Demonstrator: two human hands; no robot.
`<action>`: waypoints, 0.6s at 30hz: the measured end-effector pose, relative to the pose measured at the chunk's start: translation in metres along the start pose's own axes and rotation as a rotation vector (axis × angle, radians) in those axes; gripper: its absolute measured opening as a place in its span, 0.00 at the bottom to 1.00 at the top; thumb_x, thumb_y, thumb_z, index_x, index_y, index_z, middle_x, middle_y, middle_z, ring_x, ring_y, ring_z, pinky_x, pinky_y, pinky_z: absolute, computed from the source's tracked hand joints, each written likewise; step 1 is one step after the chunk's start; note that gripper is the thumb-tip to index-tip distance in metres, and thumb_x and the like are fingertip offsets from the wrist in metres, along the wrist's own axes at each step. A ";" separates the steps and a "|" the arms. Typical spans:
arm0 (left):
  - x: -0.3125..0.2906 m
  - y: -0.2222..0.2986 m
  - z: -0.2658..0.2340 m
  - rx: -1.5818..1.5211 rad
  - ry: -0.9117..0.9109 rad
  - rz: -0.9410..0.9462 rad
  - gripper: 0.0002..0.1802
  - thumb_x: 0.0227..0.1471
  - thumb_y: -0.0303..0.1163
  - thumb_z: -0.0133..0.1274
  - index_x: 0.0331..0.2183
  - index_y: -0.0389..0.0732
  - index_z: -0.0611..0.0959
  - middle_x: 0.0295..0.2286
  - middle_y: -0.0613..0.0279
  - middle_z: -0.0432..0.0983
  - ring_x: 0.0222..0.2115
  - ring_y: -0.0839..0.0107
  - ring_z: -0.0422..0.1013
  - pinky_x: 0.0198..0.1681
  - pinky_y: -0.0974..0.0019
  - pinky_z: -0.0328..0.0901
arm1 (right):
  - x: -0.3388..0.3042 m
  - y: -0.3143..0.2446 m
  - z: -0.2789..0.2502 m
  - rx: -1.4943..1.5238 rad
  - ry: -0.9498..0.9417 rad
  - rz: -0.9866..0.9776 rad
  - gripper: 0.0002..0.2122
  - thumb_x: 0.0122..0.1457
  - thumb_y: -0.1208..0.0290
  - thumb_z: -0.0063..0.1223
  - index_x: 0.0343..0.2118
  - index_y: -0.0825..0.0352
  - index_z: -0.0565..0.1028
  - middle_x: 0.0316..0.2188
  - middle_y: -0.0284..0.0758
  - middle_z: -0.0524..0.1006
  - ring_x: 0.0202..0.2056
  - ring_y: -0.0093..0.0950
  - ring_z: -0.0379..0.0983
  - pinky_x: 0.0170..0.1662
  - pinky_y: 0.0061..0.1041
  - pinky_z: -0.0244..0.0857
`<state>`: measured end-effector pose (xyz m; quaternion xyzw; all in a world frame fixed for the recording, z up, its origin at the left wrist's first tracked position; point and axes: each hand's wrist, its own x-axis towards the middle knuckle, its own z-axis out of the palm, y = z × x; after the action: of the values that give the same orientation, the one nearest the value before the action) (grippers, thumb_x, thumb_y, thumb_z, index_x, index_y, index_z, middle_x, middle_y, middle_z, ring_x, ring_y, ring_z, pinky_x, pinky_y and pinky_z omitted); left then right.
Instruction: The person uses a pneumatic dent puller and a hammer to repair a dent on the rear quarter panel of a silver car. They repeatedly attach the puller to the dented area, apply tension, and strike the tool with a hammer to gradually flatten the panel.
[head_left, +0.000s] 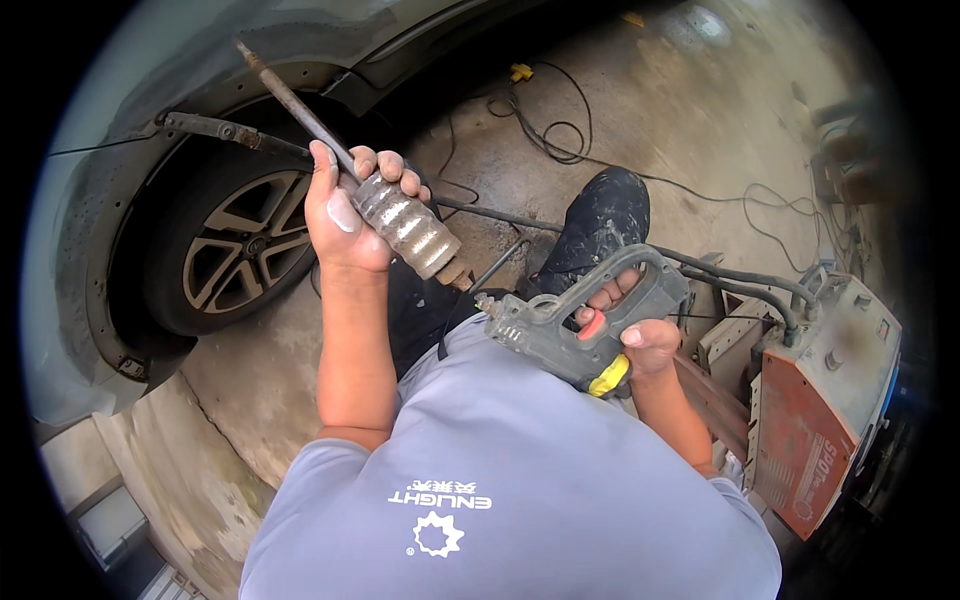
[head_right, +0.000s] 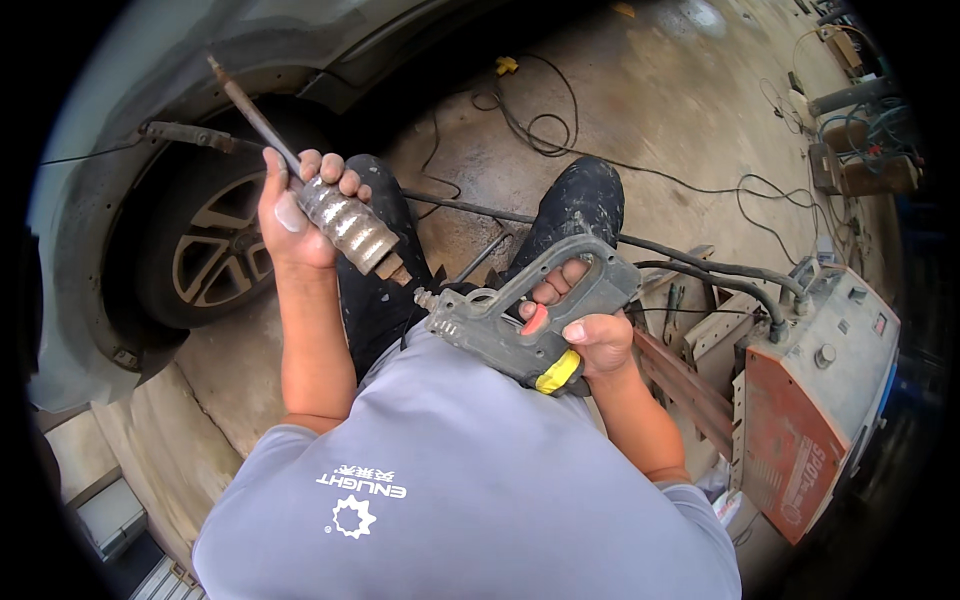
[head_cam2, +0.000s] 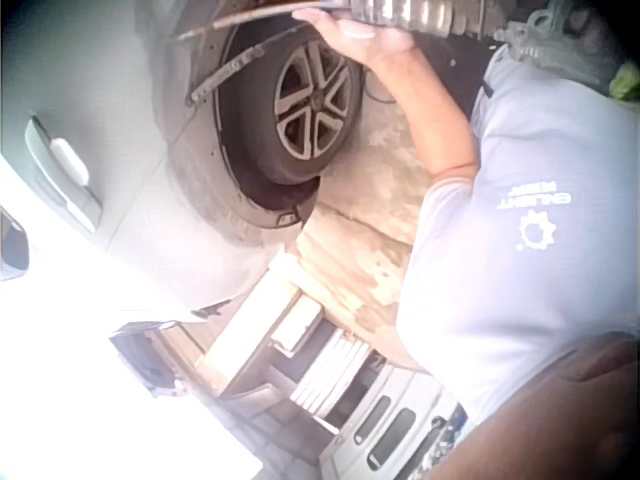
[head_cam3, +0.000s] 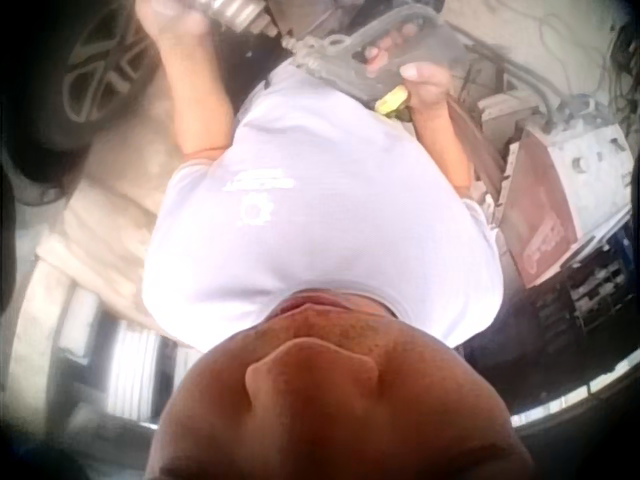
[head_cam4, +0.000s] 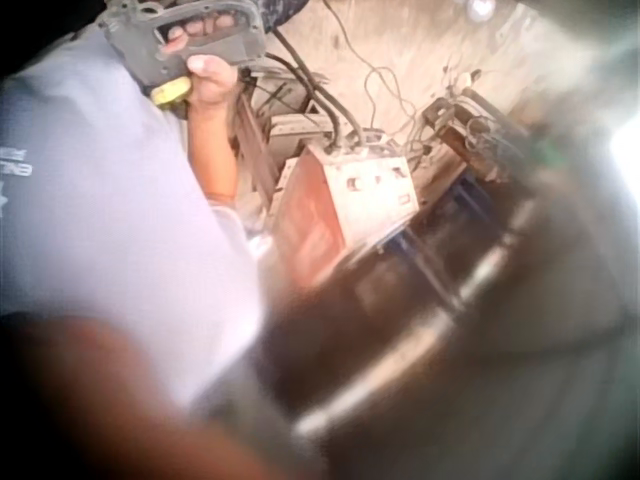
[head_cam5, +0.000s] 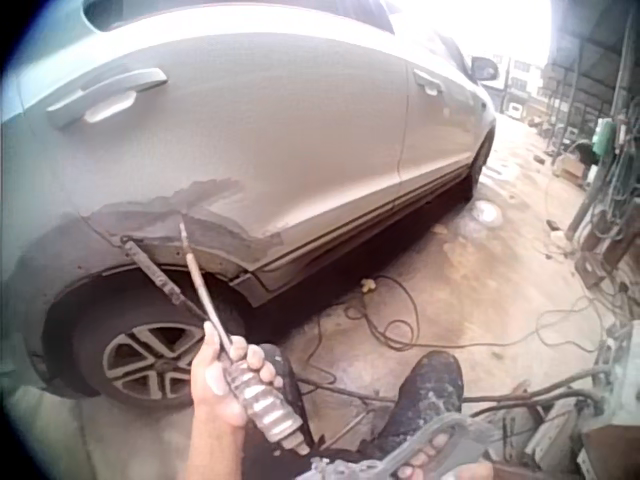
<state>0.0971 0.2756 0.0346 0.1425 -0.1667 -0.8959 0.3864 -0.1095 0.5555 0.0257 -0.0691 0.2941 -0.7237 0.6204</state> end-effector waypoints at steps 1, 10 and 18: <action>0.001 0.000 0.001 0.000 -0.003 -0.002 0.34 0.68 0.63 0.34 0.25 0.44 0.71 0.26 0.53 0.73 0.28 0.52 0.74 0.35 0.47 0.71 | 0.001 0.000 0.000 -0.003 0.002 -0.005 0.18 0.36 0.78 0.58 0.30 0.56 0.63 0.29 0.26 0.59 0.36 0.27 0.64 0.53 0.38 0.66; -0.002 -0.004 0.010 -0.032 0.031 0.014 0.34 0.68 0.64 0.34 0.24 0.44 0.71 0.24 0.53 0.73 0.26 0.52 0.74 0.32 0.47 0.72 | 0.007 0.002 0.017 -0.015 0.051 -0.032 0.19 0.34 0.78 0.58 0.31 0.56 0.64 0.30 0.26 0.60 0.36 0.27 0.62 0.50 0.36 0.66; 0.000 -0.006 0.017 -0.065 0.018 0.016 0.35 0.68 0.65 0.34 0.24 0.45 0.70 0.23 0.55 0.73 0.25 0.53 0.74 0.31 0.48 0.71 | 0.003 -0.002 0.045 -0.034 0.130 -0.070 0.20 0.35 0.79 0.59 0.29 0.55 0.62 0.28 0.23 0.57 0.32 0.22 0.58 0.45 0.30 0.65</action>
<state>0.0869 0.2828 0.0480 0.1366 -0.1351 -0.8963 0.3996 -0.0910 0.5374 0.0630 -0.0427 0.3434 -0.7430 0.5729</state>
